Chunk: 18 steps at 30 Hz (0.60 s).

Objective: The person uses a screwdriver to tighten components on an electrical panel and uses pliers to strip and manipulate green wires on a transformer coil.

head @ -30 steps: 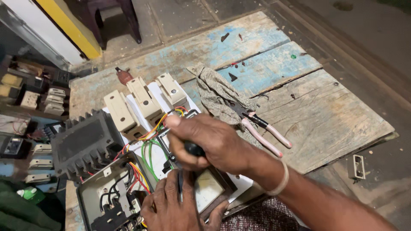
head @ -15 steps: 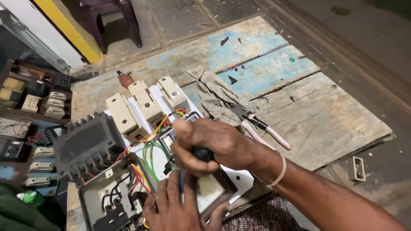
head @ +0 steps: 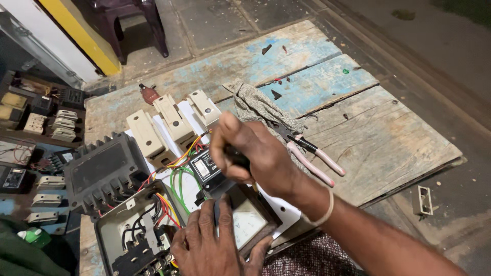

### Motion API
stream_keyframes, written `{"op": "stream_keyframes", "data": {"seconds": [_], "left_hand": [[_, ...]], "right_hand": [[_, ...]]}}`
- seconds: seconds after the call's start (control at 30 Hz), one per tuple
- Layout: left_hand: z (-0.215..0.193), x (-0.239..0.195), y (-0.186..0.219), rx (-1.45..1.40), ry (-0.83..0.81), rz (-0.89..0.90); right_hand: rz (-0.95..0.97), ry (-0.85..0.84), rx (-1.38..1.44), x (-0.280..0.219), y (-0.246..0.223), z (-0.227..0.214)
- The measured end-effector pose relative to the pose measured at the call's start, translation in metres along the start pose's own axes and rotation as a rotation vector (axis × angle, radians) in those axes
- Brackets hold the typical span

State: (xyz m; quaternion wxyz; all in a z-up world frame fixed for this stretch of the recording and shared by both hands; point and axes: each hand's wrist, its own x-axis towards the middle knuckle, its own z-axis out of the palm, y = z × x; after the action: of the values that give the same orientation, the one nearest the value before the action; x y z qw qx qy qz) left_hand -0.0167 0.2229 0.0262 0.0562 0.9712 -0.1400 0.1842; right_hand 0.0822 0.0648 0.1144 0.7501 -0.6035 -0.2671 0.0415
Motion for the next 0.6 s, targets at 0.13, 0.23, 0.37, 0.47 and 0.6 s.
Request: {"op": "stream_keyframes", "data": {"seconds": [0.13, 0.23, 0.37, 0.47, 0.6], "left_hand": [[0.003, -0.002, 0.0, -0.044, 0.071, 0.014], [0.003, -0.002, 0.001, -0.048, 0.064, 0.009], [-0.004, 0.001, 0.003, -0.04, 0.065, 0.014], [-0.007, -0.001, 0.003, -0.03, 0.043, 0.002], [-0.005, 0.0, 0.003, -0.061, 0.081, 0.018]], "right_hand": [[-0.048, 0.356, -0.214, -0.015, 0.003, 0.013], [0.074, 0.206, -0.075, -0.014, 0.0, -0.004], [0.114, -0.137, 0.206, 0.001, -0.001, -0.02], [0.109, 0.111, 0.037, -0.005, 0.001, -0.013], [-0.198, 0.391, -0.272, -0.019, 0.007, 0.003]]}}
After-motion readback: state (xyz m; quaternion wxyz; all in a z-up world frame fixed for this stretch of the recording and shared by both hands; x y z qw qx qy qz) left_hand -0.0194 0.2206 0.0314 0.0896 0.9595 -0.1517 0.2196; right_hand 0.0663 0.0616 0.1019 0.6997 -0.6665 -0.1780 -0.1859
